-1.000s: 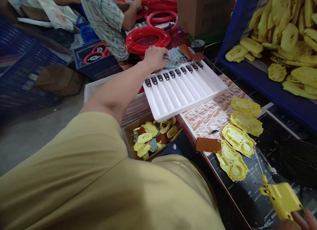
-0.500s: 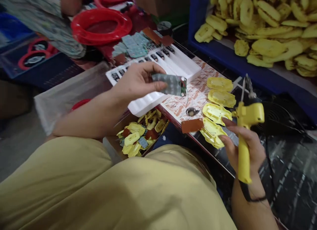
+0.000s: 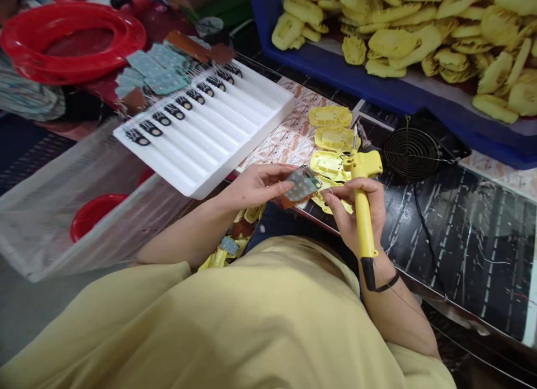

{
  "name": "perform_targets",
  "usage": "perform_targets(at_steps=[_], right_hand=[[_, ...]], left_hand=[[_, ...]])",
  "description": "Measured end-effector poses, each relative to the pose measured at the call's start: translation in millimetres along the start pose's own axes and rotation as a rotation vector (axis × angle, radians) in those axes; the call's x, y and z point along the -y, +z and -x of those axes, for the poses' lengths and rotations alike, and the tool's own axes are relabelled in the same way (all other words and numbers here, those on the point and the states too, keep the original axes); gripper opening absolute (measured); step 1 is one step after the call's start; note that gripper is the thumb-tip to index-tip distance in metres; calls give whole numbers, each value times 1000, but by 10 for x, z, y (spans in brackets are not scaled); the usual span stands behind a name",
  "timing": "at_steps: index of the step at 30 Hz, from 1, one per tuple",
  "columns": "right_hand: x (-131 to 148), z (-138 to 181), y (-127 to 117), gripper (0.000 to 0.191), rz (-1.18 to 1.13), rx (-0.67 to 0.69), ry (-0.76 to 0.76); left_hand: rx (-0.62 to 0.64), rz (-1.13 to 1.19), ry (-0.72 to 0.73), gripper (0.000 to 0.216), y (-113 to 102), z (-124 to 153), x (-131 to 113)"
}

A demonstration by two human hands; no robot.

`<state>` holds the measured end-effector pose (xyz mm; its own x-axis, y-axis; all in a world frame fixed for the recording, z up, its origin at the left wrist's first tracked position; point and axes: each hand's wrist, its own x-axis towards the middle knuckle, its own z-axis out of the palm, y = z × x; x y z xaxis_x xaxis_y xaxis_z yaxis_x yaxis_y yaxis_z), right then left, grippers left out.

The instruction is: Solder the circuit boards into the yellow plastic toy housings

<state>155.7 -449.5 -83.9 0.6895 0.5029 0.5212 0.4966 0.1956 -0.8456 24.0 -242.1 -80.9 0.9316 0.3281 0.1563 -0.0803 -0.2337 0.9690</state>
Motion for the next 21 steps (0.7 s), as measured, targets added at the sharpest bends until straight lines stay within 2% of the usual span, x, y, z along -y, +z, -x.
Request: perform_targets(at_steps=[3,8,10,17,21], right_hand=[[25,28,-38,39,28,49,0],[22,87,-65,34,63,84,-65],[24,89,-94,34,129,96,-87],[140,-7,-181,25,351,142,-292],[120,-6,-169,28,331,114,-279]], left_hand=[[93,-119,27,73,0,-41,-57],[99,-125,203,50,75,-158,-97],[113,-116,229,39,85,-205,-125],[275,-254,150,12,31,-358,-411],[180,-263,81,5,51,-419,-463]])
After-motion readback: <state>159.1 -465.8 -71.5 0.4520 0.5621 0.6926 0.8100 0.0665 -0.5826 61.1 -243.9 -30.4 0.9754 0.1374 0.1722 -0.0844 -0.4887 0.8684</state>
